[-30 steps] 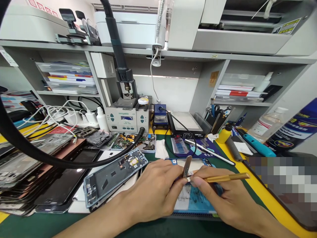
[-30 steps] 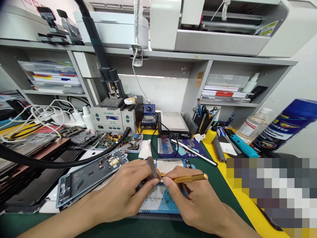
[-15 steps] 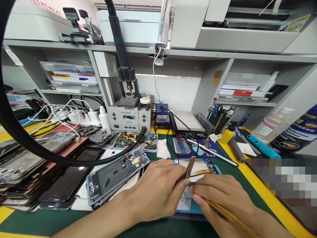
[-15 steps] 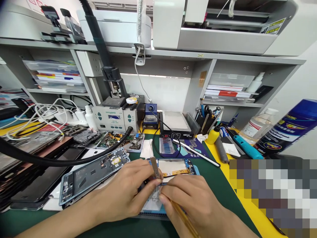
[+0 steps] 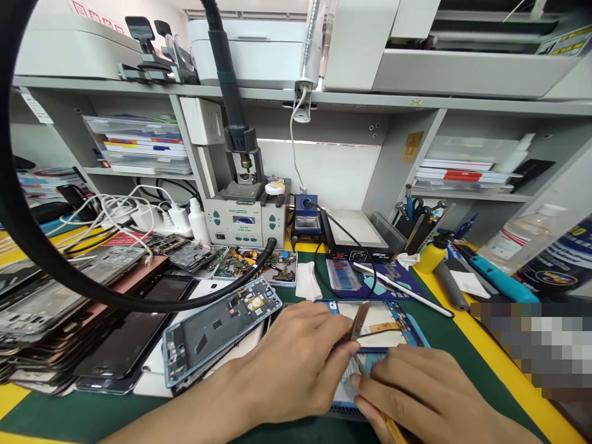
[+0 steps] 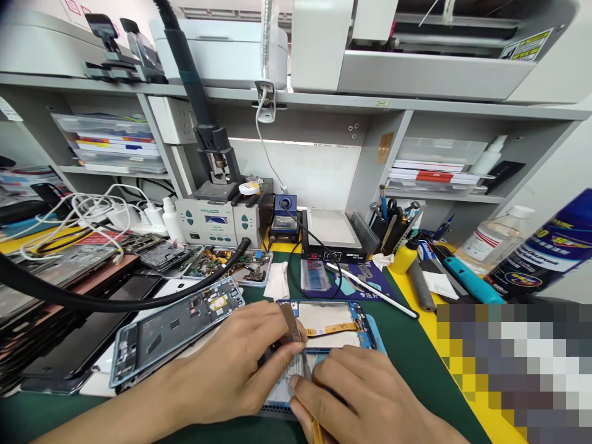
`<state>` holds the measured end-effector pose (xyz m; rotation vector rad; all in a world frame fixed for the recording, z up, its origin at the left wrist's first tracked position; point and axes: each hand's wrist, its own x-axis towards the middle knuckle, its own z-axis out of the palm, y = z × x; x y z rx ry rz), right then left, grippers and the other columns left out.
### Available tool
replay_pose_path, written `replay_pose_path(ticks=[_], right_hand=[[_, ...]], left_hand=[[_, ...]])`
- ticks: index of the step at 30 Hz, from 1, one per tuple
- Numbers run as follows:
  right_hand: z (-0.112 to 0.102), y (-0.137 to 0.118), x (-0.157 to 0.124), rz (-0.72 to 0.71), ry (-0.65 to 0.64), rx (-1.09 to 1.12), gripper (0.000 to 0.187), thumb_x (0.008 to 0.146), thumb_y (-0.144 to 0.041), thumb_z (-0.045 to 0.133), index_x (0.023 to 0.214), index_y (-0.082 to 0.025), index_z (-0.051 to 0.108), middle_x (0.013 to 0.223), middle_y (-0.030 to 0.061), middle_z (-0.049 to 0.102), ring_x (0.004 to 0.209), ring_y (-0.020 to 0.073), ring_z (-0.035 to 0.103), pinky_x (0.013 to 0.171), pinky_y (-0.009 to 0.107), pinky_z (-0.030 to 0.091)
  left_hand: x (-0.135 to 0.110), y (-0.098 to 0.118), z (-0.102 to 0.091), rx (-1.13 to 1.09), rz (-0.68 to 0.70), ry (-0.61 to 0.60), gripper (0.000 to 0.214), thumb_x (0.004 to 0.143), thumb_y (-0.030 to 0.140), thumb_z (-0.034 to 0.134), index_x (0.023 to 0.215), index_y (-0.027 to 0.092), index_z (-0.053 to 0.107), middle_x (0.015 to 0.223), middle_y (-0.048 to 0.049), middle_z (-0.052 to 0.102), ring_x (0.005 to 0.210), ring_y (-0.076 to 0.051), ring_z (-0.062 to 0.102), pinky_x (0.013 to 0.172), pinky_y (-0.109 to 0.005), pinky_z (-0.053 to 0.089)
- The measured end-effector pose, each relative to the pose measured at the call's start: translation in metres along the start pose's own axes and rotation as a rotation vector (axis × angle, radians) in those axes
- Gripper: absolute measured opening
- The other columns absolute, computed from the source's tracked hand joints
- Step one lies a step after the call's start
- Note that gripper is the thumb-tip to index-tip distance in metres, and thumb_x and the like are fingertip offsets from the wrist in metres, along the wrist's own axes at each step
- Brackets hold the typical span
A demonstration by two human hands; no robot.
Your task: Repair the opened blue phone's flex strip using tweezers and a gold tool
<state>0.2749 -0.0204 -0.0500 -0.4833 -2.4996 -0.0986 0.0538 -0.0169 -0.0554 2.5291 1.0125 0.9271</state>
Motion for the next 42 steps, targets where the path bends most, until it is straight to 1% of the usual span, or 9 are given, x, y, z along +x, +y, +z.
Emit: replay_pose_path(ticks=[3, 6, 12, 21, 25, 27, 30, 36, 42], right_hand=[[-0.0007, 0.0004, 0.0000, -0.004, -0.023, 0.000, 0.020, 0.095, -0.013, 0.056, 0.094, -0.018, 0.076, 0.066, 0.0042, 0.071, 0.058, 0.0191, 0.069, 0.057, 0.030, 0.056], [-0.0014, -0.0003, 0.0015, -0.004, -0.026, 0.004, 0.021, 0.096, -0.013, 0.056, 0.092, -0.019, 0.076, 0.068, 0.0046, 0.072, 0.061, 0.0189, 0.070, 0.061, 0.029, 0.058], [-0.0009, -0.0036, 0.0012, 0.015, -0.013, 0.025, 0.018, 0.096, -0.016, 0.059, 0.099, -0.021, 0.077, 0.071, 0.0047, 0.074, 0.066, 0.0194, 0.072, 0.066, 0.029, 0.059], [-0.0012, -0.0036, -0.0002, 0.011, -0.009, 0.007, 0.014, 0.094, -0.018, 0.062, 0.097, -0.021, 0.076, 0.071, 0.0039, 0.074, 0.065, 0.0185, 0.072, 0.069, 0.028, 0.060], [0.0022, -0.0031, -0.0031, -0.007, 0.017, 0.002, 0.017, 0.097, -0.020, 0.058, 0.097, -0.019, 0.075, 0.073, 0.0042, 0.074, 0.067, 0.0191, 0.073, 0.070, 0.029, 0.060], [0.0029, -0.0027, -0.0040, -0.011, 0.007, 0.001, 0.018, 0.098, -0.020, 0.056, 0.097, -0.018, 0.075, 0.074, 0.0046, 0.074, 0.068, 0.0195, 0.073, 0.071, 0.029, 0.060], [0.0025, -0.0022, -0.0038, -0.004, -0.019, -0.004, 0.019, 0.098, -0.019, 0.055, 0.096, -0.018, 0.074, 0.075, 0.0049, 0.074, 0.069, 0.0196, 0.073, 0.074, 0.030, 0.060], [0.0008, -0.0019, -0.0028, -0.011, -0.036, -0.002, 0.019, 0.098, -0.019, 0.055, 0.097, -0.018, 0.074, 0.074, 0.0049, 0.073, 0.070, 0.0194, 0.073, 0.072, 0.029, 0.060], [0.0010, -0.0019, -0.0056, 0.006, -0.053, 0.007, 0.019, 0.098, -0.019, 0.056, 0.099, -0.019, 0.075, 0.074, 0.0046, 0.073, 0.070, 0.0195, 0.073, 0.072, 0.029, 0.060]], left_hand=[[0.0000, 0.0001, -0.0006, -0.006, 0.001, -0.002, 0.016, 0.101, 0.020, 0.047, 0.093, 0.014, 0.060, 0.085, -0.0095, 0.068, 0.080, -0.023, 0.064, 0.074, -0.034, 0.048], [0.0003, 0.0005, -0.0011, -0.005, 0.003, -0.002, 0.017, 0.101, 0.020, 0.047, 0.095, 0.013, 0.061, 0.085, -0.0096, 0.067, 0.080, -0.023, 0.063, 0.074, -0.035, 0.048], [-0.0001, 0.0015, -0.0018, 0.005, -0.006, -0.005, 0.018, 0.101, 0.021, 0.047, 0.095, 0.013, 0.061, 0.083, -0.0088, 0.066, 0.076, -0.022, 0.060, 0.072, -0.035, 0.046], [-0.0006, 0.0002, -0.0007, -0.030, -0.010, 0.004, 0.017, 0.101, 0.020, 0.047, 0.098, 0.013, 0.062, 0.084, -0.0094, 0.066, 0.078, -0.023, 0.062, 0.073, -0.035, 0.047], [-0.0001, -0.0003, 0.0003, -0.037, -0.004, 0.013, 0.018, 0.101, 0.020, 0.048, 0.097, 0.012, 0.063, 0.085, -0.0099, 0.067, 0.079, -0.023, 0.062, 0.073, -0.035, 0.047], [-0.0002, -0.0006, 0.0002, -0.040, -0.006, 0.018, 0.019, 0.101, 0.021, 0.047, 0.097, 0.012, 0.063, 0.085, -0.0100, 0.067, 0.079, -0.023, 0.062, 0.072, -0.035, 0.047], [-0.0002, -0.0009, -0.0007, -0.051, -0.020, 0.015, 0.019, 0.101, 0.021, 0.048, 0.098, 0.011, 0.064, 0.086, -0.0104, 0.067, 0.080, -0.024, 0.062, 0.073, -0.036, 0.048], [0.0007, -0.0005, -0.0028, -0.094, -0.053, 0.008, 0.018, 0.100, 0.020, 0.049, 0.100, 0.013, 0.066, 0.087, -0.0100, 0.069, 0.083, -0.024, 0.065, 0.076, -0.037, 0.050], [0.0011, 0.0002, -0.0047, -0.119, -0.121, 0.041, 0.020, 0.102, 0.025, 0.049, 0.103, 0.017, 0.067, 0.086, -0.0070, 0.070, 0.085, -0.023, 0.067, 0.081, -0.035, 0.052]])
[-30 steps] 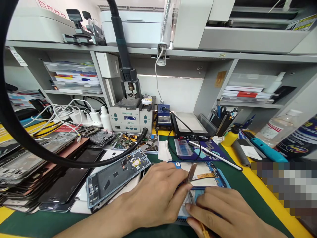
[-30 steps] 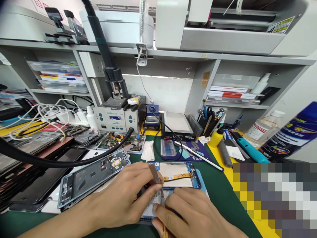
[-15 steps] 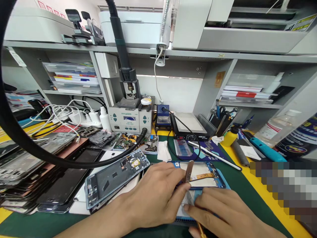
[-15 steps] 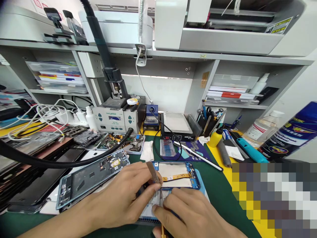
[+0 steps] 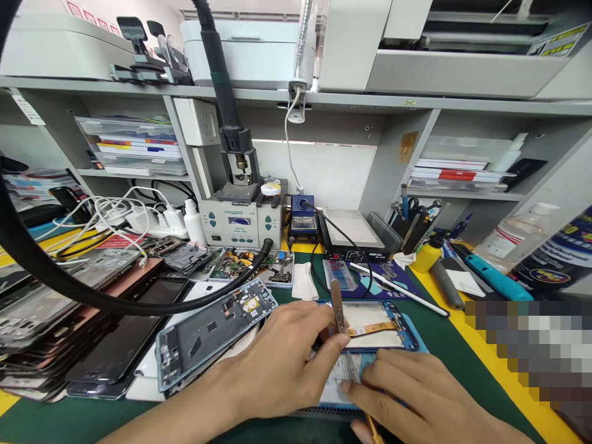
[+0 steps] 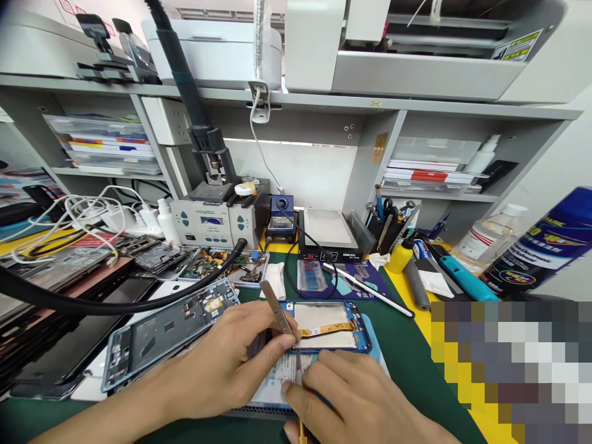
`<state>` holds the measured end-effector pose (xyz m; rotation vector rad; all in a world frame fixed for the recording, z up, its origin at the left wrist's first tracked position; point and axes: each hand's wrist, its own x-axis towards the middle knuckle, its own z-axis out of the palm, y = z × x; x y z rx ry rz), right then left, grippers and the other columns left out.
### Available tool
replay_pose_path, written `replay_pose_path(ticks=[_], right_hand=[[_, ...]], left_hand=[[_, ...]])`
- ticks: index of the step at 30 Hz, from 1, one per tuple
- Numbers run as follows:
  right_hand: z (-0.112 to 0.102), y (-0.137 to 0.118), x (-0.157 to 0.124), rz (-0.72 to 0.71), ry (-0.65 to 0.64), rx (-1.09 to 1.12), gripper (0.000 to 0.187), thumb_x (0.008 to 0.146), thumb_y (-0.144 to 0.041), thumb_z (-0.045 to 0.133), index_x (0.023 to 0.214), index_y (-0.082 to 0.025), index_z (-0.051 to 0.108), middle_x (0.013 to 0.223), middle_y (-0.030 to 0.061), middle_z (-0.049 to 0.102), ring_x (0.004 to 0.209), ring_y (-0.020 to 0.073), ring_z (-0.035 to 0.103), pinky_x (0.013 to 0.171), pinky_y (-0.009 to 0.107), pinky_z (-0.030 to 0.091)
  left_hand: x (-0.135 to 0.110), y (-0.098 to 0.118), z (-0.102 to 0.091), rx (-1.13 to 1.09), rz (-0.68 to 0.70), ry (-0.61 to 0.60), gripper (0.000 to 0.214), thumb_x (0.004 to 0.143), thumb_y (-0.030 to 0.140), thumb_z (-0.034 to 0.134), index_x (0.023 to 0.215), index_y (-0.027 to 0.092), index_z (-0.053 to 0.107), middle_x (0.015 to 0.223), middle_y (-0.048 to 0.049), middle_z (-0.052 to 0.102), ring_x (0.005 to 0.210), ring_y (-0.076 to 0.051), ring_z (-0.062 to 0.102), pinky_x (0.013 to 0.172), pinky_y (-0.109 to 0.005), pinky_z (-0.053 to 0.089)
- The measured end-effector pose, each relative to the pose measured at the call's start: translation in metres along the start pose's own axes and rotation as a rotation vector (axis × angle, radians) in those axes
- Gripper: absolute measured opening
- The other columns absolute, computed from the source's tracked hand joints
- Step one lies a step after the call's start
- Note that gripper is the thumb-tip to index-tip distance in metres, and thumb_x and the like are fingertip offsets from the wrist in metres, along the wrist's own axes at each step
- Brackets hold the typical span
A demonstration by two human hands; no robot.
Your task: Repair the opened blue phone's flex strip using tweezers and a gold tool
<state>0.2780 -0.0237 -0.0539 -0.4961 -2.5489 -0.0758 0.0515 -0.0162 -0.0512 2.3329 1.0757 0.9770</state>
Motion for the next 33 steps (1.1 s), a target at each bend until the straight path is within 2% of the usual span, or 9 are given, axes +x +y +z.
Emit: replay_pose_path(ticks=[4, 8, 12, 13, 17, 19, 22, 25, 33], right_hand=[[-0.001, 0.000, 0.000, 0.017, -0.015, 0.011, 0.018, 0.098, -0.019, 0.057, 0.103, -0.019, 0.074, 0.075, 0.0050, 0.074, 0.071, 0.0204, 0.074, 0.071, 0.031, 0.060], [-0.002, -0.001, 0.001, 0.015, -0.025, 0.022, 0.019, 0.096, -0.016, 0.057, 0.108, -0.018, 0.072, 0.078, 0.0060, 0.075, 0.070, 0.0229, 0.074, 0.066, 0.034, 0.060], [-0.005, 0.000, -0.003, 0.105, 0.174, 0.019, 0.029, 0.088, -0.004, 0.056, 0.111, -0.020, 0.064, 0.083, 0.0057, 0.077, 0.072, 0.0228, 0.074, 0.067, 0.034, 0.059], [-0.006, 0.001, -0.005, 0.085, 0.201, 0.027, 0.031, 0.086, -0.005, 0.057, 0.111, -0.022, 0.063, 0.085, 0.0048, 0.078, 0.073, 0.0225, 0.075, 0.069, 0.033, 0.059], [-0.012, 0.005, -0.007, 0.366, 0.185, 0.077, 0.020, 0.094, -0.017, 0.057, 0.107, -0.028, 0.067, 0.097, 0.0019, 0.079, 0.086, 0.0234, 0.076, 0.076, 0.031, 0.061], [-0.013, 0.005, -0.005, 0.470, 0.169, 0.185, 0.016, 0.098, -0.021, 0.055, 0.105, -0.029, 0.068, 0.095, 0.0006, 0.078, 0.081, 0.0212, 0.075, 0.067, 0.027, 0.060], [-0.011, 0.003, 0.000, 0.570, 0.124, 0.345, 0.018, 0.102, -0.025, 0.049, 0.097, -0.028, 0.067, 0.081, -0.0013, 0.072, 0.065, 0.0167, 0.068, 0.053, 0.023, 0.054], [-0.010, 0.003, 0.004, 0.591, 0.089, 0.412, 0.021, 0.105, -0.027, 0.047, 0.093, -0.027, 0.065, 0.074, -0.0022, 0.066, 0.062, 0.0154, 0.063, 0.052, 0.023, 0.050], [-0.009, 0.002, 0.012, 0.518, 0.094, 0.407, 0.021, 0.104, -0.023, 0.047, 0.090, -0.023, 0.063, 0.075, -0.0009, 0.064, 0.062, 0.0154, 0.061, 0.054, 0.025, 0.048]], left_hand=[[0.001, 0.001, -0.002, -0.057, -0.074, -0.011, 0.025, 0.103, 0.029, 0.047, 0.104, 0.016, 0.069, 0.089, -0.0070, 0.072, 0.089, -0.023, 0.068, 0.085, -0.034, 0.052], [0.001, 0.001, -0.001, -0.057, -0.057, -0.033, 0.025, 0.103, 0.027, 0.047, 0.106, 0.015, 0.069, 0.092, -0.0078, 0.072, 0.092, -0.023, 0.068, 0.088, -0.035, 0.051], [0.000, 0.001, -0.001, -0.031, -0.024, -0.023, 0.022, 0.103, 0.026, 0.048, 0.104, 0.016, 0.067, 0.089, -0.0082, 0.071, 0.088, -0.023, 0.068, 0.083, -0.034, 0.052], [0.000, 0.001, -0.001, -0.026, -0.018, -0.023, 0.022, 0.103, 0.026, 0.048, 0.104, 0.016, 0.067, 0.088, -0.0082, 0.071, 0.088, -0.023, 0.068, 0.082, -0.035, 0.052], [0.000, 0.000, -0.002, -0.029, -0.008, -0.029, 0.022, 0.103, 0.025, 0.047, 0.106, 0.015, 0.067, 0.090, -0.0088, 0.070, 0.089, -0.024, 0.067, 0.081, -0.036, 0.051], [-0.001, 0.001, -0.001, -0.032, -0.001, -0.030, 0.022, 0.103, 0.024, 0.047, 0.104, 0.014, 0.067, 0.091, -0.0091, 0.070, 0.089, -0.025, 0.067, 0.081, -0.037, 0.051], [-0.001, 0.001, 0.000, -0.020, 0.009, -0.029, 0.020, 0.102, 0.022, 0.049, 0.099, 0.013, 0.067, 0.089, -0.0087, 0.070, 0.087, -0.024, 0.067, 0.079, -0.036, 0.049], [-0.001, 0.001, 0.000, -0.006, 0.018, -0.030, 0.019, 0.102, 0.021, 0.049, 0.097, 0.014, 0.065, 0.087, -0.0075, 0.070, 0.084, -0.023, 0.066, 0.078, -0.035, 0.048], [-0.001, -0.001, 0.001, 0.020, 0.032, -0.044, 0.018, 0.102, 0.021, 0.048, 0.094, 0.015, 0.063, 0.085, -0.0070, 0.068, 0.080, -0.023, 0.064, 0.074, -0.034, 0.046]])
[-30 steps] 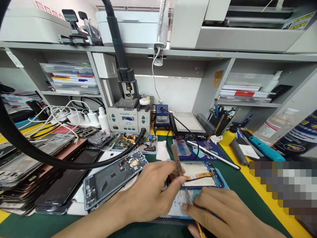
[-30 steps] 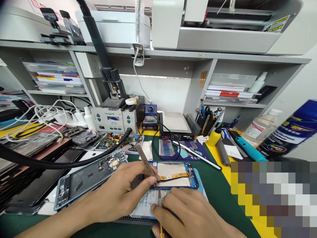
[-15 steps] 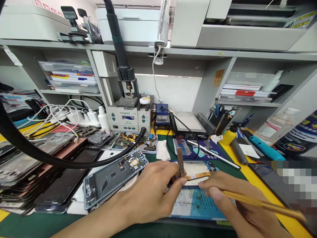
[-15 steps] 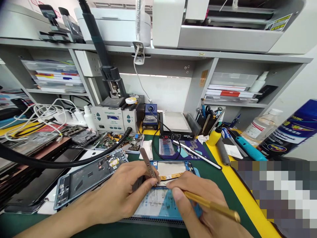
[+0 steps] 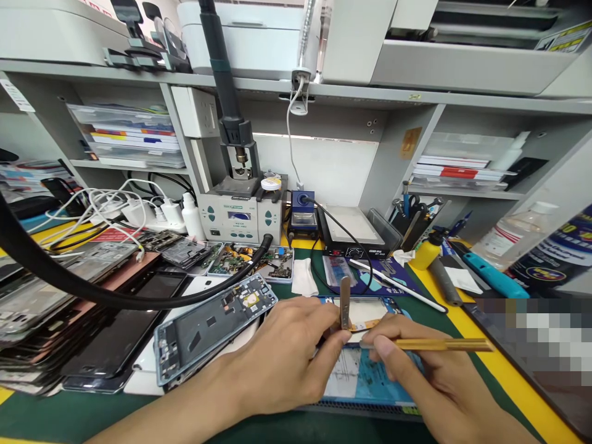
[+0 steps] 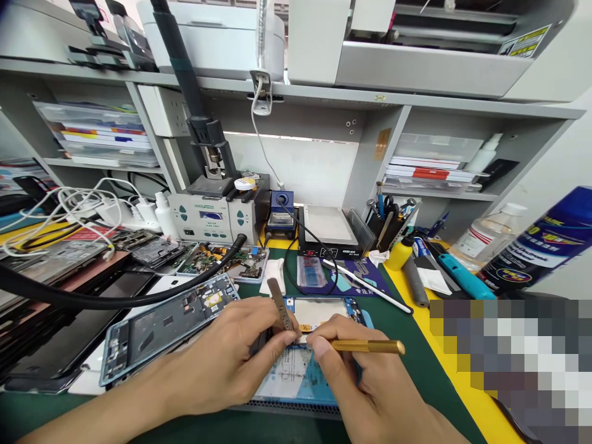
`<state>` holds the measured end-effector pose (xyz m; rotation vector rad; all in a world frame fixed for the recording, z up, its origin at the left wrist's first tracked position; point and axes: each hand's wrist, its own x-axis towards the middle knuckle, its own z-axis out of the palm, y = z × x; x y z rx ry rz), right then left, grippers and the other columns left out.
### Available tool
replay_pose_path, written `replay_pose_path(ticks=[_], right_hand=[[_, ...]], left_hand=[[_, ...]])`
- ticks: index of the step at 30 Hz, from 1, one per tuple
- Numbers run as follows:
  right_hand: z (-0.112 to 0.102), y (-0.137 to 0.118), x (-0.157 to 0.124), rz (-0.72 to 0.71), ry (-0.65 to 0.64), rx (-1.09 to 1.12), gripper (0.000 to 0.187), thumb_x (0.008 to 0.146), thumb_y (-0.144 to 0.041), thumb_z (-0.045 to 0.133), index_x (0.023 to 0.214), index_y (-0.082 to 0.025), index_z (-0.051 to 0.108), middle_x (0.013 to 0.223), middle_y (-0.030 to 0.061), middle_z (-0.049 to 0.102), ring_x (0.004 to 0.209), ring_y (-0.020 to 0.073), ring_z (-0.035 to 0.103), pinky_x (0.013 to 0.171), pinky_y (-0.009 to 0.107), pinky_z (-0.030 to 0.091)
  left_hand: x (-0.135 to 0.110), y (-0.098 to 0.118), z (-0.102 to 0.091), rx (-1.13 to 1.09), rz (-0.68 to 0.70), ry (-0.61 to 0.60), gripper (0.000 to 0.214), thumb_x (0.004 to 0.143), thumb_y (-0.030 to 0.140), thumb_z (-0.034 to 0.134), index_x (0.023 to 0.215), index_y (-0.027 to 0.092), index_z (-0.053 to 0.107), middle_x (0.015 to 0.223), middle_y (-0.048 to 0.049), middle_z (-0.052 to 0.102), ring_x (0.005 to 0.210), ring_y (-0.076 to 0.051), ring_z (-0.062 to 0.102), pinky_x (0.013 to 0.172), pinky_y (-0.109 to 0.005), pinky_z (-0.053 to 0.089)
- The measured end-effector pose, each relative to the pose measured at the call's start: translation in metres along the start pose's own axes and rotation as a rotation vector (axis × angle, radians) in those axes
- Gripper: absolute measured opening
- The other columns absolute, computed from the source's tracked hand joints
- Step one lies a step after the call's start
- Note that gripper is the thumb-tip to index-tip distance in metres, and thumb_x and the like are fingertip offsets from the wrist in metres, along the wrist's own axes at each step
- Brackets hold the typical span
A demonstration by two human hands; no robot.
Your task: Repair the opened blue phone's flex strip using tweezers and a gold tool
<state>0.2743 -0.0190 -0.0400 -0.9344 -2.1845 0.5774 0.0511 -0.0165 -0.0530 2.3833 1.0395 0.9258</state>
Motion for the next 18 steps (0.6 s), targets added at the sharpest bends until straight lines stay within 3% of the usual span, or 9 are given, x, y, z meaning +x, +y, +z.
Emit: replay_pose_path(ticks=[18], right_hand=[[0.0035, 0.0052, -0.0013, -0.023, 0.012, 0.007, 0.020, 0.104, -0.021, 0.047, 0.090, -0.023, 0.061, 0.076, -0.0007, 0.064, 0.065, 0.0146, 0.062, 0.056, 0.024, 0.049]], left_hand=[[0.0005, 0.0007, -0.0005, -0.008, -0.019, 0.002, 0.018, 0.102, 0.023, 0.048, 0.095, 0.014, 0.063, 0.087, -0.0075, 0.068, 0.084, -0.023, 0.065, 0.077, -0.035, 0.047]])
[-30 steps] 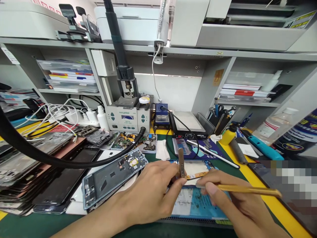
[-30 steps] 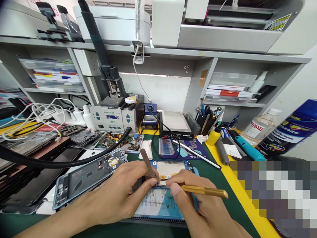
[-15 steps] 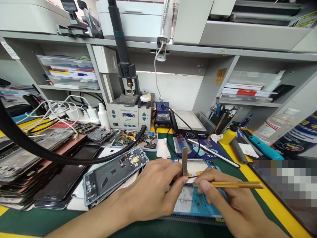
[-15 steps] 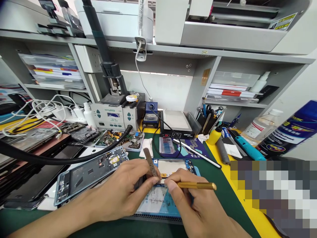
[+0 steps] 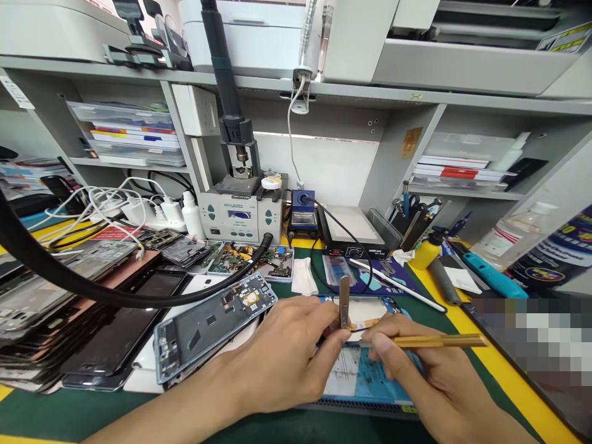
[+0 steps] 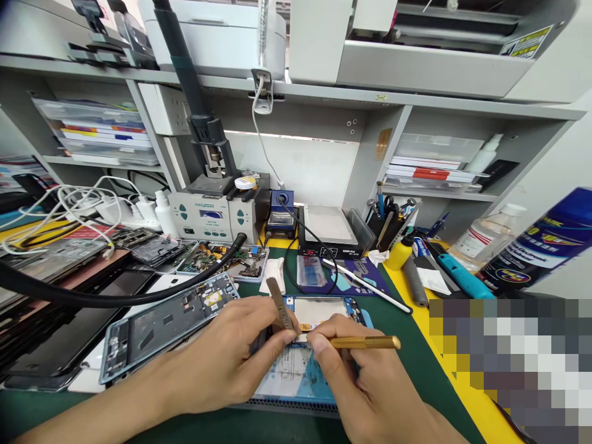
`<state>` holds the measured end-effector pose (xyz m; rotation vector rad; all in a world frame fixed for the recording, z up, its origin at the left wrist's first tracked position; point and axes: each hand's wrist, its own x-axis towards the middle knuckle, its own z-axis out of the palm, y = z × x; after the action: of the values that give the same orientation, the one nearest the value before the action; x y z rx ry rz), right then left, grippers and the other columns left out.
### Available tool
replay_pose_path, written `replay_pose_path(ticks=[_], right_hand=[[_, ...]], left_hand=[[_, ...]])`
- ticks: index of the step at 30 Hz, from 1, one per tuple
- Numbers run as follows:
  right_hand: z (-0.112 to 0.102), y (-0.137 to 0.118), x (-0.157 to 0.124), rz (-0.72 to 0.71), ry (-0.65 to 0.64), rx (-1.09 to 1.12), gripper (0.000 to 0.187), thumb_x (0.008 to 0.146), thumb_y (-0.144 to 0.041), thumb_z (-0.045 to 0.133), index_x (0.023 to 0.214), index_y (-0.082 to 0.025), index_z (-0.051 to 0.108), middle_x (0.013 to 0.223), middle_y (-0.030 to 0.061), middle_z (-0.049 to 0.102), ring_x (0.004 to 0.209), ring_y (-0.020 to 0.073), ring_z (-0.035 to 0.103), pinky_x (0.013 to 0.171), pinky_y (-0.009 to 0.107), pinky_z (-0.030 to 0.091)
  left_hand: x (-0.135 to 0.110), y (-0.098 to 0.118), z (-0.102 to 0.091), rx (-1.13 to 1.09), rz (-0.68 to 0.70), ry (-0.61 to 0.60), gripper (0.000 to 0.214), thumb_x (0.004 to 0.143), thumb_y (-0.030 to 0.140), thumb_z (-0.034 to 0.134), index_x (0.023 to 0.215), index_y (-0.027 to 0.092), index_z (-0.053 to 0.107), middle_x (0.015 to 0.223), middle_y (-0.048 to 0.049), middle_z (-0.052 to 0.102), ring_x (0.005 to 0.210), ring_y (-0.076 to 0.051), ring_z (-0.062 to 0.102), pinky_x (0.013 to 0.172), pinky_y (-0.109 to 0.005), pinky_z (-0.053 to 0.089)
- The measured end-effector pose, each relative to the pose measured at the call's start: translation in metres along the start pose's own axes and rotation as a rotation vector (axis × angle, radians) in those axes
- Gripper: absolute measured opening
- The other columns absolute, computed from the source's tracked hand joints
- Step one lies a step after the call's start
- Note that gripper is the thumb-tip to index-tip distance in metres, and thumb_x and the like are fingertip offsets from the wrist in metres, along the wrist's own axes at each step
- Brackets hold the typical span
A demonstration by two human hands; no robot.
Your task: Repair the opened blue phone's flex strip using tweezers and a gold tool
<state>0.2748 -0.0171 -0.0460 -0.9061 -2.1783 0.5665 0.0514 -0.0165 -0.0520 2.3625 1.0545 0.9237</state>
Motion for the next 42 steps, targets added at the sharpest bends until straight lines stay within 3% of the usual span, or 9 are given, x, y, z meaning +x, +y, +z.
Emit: replay_pose_path(ticks=[26, 42], right_hand=[[0.0025, -0.0010, 0.0019, 0.012, 0.013, 0.011, 0.019, 0.104, -0.024, 0.049, 0.091, -0.023, 0.063, 0.076, 0.0009, 0.065, 0.061, 0.0158, 0.061, 0.051, 0.025, 0.050], [0.0003, 0.0020, -0.0021, 0.007, -0.029, -0.042, 0.020, 0.105, -0.021, 0.045, 0.094, -0.023, 0.062, 0.084, 0.0016, 0.066, 0.071, 0.0186, 0.063, 0.064, 0.032, 0.050]], left_hand=[[-0.0014, 0.0006, -0.0001, 0.001, 0.020, -0.008, 0.015, 0.100, 0.021, 0.049, 0.100, 0.015, 0.063, 0.087, -0.0084, 0.069, 0.082, -0.024, 0.064, 0.074, -0.034, 0.047], [-0.0021, -0.0005, 0.0011, 0.027, 0.046, 0.058, 0.014, 0.100, 0.020, 0.050, 0.102, 0.019, 0.064, 0.085, -0.0070, 0.069, 0.083, -0.023, 0.067, 0.079, -0.033, 0.052]])
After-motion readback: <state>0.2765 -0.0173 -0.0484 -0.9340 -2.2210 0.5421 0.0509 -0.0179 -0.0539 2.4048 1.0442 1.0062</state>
